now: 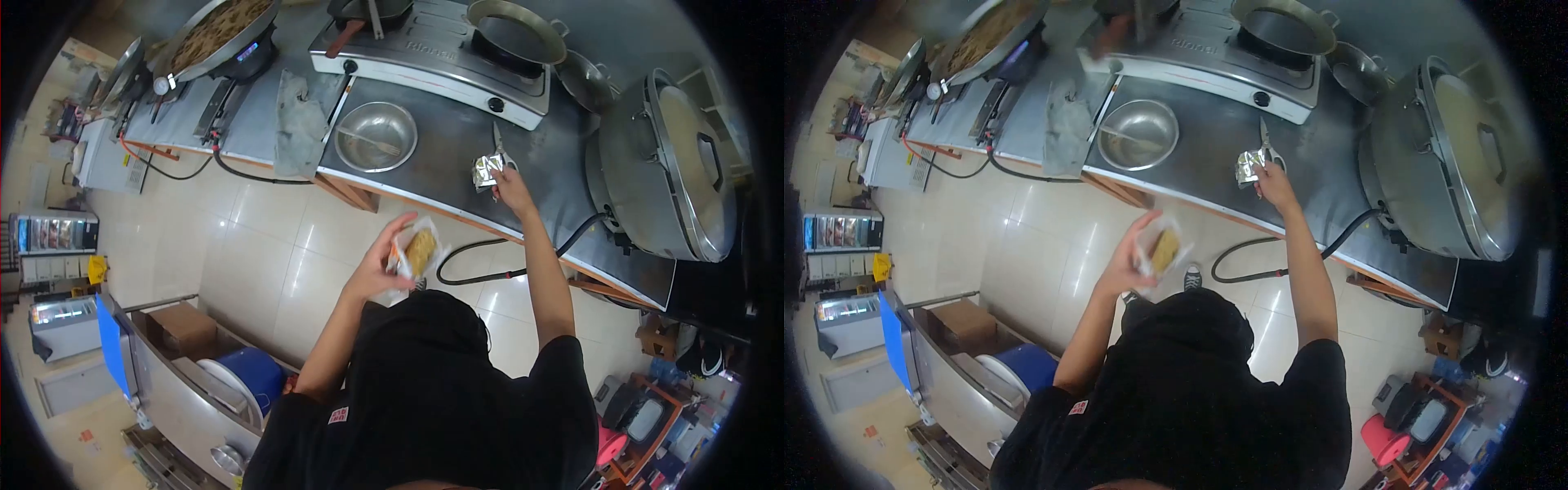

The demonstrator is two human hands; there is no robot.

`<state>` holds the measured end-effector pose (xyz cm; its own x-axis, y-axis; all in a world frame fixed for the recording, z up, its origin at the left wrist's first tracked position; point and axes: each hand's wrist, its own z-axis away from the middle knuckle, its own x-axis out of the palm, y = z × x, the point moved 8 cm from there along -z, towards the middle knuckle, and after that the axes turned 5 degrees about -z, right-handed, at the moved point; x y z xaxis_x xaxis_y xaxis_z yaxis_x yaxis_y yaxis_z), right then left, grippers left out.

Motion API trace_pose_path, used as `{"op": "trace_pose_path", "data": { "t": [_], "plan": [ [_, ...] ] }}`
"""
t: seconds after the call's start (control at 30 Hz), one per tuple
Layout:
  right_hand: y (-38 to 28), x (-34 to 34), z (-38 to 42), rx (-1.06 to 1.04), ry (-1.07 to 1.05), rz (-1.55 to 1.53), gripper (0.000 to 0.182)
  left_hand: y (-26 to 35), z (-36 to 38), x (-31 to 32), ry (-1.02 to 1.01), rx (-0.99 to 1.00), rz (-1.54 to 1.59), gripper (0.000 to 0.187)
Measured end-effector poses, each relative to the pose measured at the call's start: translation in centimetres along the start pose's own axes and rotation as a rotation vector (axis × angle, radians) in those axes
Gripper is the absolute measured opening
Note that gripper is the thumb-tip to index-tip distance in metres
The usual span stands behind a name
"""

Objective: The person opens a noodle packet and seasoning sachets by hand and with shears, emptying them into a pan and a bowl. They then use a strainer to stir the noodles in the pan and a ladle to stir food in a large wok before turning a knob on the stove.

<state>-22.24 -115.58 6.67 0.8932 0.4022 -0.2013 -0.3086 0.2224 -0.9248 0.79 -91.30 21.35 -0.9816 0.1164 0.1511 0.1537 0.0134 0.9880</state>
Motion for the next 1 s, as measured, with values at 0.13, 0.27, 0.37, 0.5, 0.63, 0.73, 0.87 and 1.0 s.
{"op": "trace_pose_path", "data": {
  "t": [0.13, 0.27, 0.37, 0.5, 0.63, 0.73, 0.87, 1.0],
  "plan": [
    [-2.0, -2.7, 1.0, -0.112, 0.145, -0.004, 0.02, -4.0, -6.4, 0.3, 0.083, -0.107, -0.112, 0.104],
    [-3.0, -7.3, 5.7, -0.175, 0.421, -0.164, 0.019, -9.5, -13.1, 1.0, 0.031, -0.029, -0.434, 0.099],
    [-2.3, -9.1, 9.9, -0.218, 0.496, -0.285, 0.02, -8.3, -17.0, 2.8, -0.036, -0.136, -0.861, 0.094],
    [-0.3, -10.6, 15.3, -0.149, 0.529, -0.228, 0.024, -9.4, -20.6, 3.1, 0.207, 0.016, -1.016, 0.089],
    [0.7, -11.4, 20.3, -0.093, 0.651, -0.295, 0.024, -9.1, -21.8, 0.3, 0.291, 0.196, -0.921, 0.066],
    [1.8, -11.1, 22.5, -0.102, 0.665, -0.39, 0.026, -7.1, -21.3, -8.0, 0.413, 0.187, -1.047, 0.04],
    [1.6, -9.0, 22.7, -0.103, 0.633, -0.379, 0.026, -6.0, -19.6, -17.5, 0.347, -0.118, -1.574, 0.028],
    [1.2, -6.5, 20.4, -0.078, 0.58, -0.324, 0.024, -6.1, -17.9, -21.4, 0.337, -0.054, -1.734, 0.02]
  ]
}}
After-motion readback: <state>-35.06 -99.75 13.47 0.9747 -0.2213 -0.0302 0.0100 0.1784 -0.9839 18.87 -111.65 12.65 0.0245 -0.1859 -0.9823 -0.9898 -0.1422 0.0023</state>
